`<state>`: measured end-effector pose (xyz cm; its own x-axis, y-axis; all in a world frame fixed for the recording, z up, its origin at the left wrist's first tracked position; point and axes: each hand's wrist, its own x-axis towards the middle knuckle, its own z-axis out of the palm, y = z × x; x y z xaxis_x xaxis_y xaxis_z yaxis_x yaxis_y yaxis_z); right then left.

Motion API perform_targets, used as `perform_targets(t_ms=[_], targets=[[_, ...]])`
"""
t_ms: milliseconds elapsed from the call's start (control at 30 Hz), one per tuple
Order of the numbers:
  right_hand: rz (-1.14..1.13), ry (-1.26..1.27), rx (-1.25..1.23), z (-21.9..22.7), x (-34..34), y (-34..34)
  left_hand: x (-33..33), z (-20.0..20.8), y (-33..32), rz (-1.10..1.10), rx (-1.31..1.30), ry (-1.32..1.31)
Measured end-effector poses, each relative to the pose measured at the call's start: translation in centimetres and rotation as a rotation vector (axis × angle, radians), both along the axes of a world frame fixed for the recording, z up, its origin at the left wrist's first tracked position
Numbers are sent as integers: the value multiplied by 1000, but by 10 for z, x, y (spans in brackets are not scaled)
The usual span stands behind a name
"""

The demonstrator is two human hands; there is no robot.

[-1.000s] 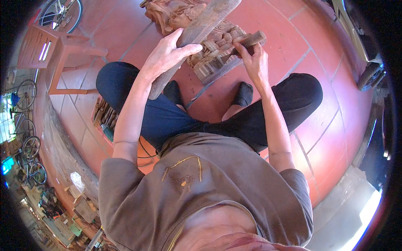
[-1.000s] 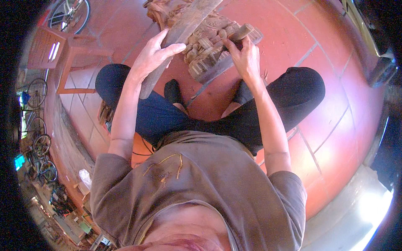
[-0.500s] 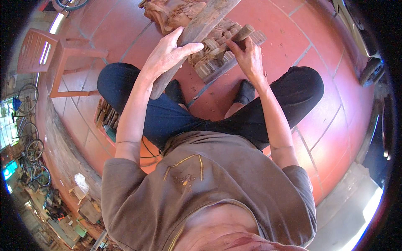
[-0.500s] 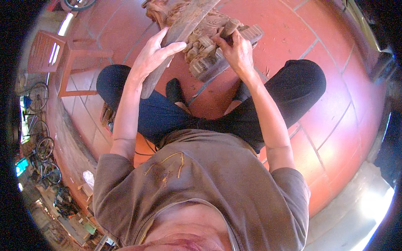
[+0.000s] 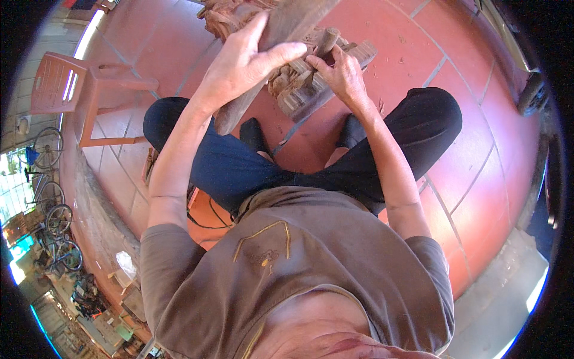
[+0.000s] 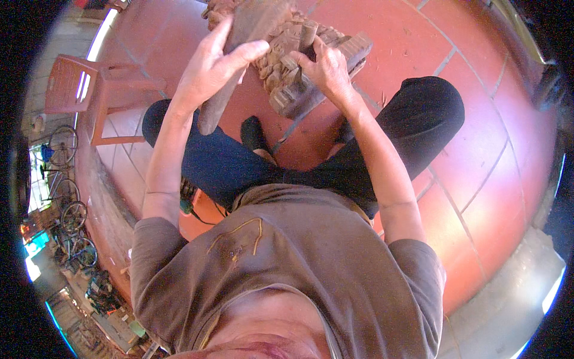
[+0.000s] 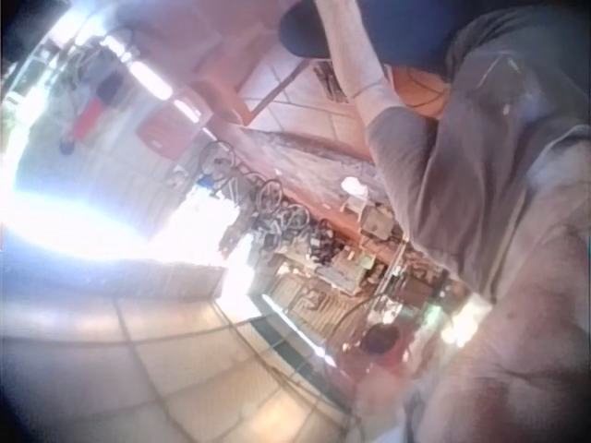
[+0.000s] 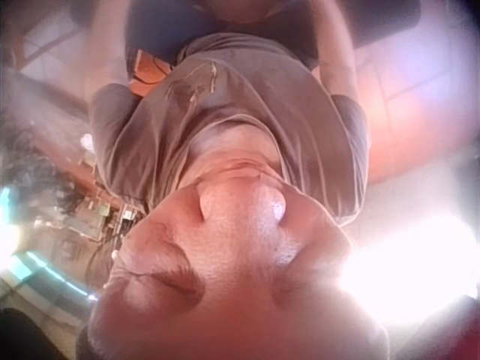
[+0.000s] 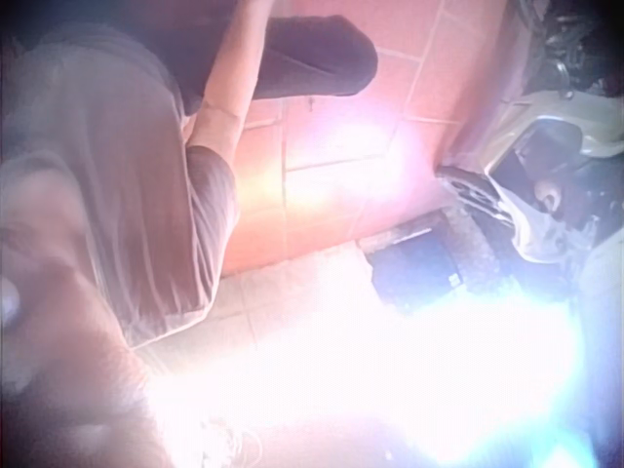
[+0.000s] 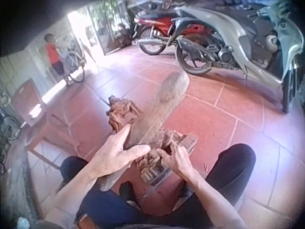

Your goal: The person sits on the floor and carves a wooden sculpture using a chisel and mallet. They pause briefly to handle a wallet and cash before resuming the carving work.

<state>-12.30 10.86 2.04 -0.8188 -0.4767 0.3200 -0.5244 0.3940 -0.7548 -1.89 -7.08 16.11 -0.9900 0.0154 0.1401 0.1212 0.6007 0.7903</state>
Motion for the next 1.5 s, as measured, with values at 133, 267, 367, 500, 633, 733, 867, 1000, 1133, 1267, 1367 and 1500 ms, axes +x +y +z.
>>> perform_targets(t_ms=[133,267,367,500,633,733,867,1000,1133,1267,1367,1500], targets=[[-11,-63,21,-15,-6,3,-8,1,-6,-80,-359,-260],[29,-15,-27,-12,-3,2,-10,14,-14,-119,-408,-148],[10,11,18,-3,3,3,-14,34,-8,-108,-261,-58],[14,7,2,-17,0,0,-16,29,2,-32,-235,-39],[40,29,-58,-6,3,7,-21,13,-15,-149,-458,-335],[45,-54,-42,7,10,5,-20,22,-17,-133,-404,-240],[49,-31,-24,3,9,2,-17,33,-9,-88,-176,68],[62,-46,24,8,10,2,-14,20,-5,-81,-311,-266],[17,-86,-81,-6,3,5,-13,14,-11,-134,-363,-390],[78,-73,-86,4,10,4,-5,-3,-15,-91,-211,-313],[93,-64,-88,2,9,2,-5,-8,-15,-64,-81,-299],[89,-80,-96,0,9,4,-2,-3,-11,4,120,-320]])
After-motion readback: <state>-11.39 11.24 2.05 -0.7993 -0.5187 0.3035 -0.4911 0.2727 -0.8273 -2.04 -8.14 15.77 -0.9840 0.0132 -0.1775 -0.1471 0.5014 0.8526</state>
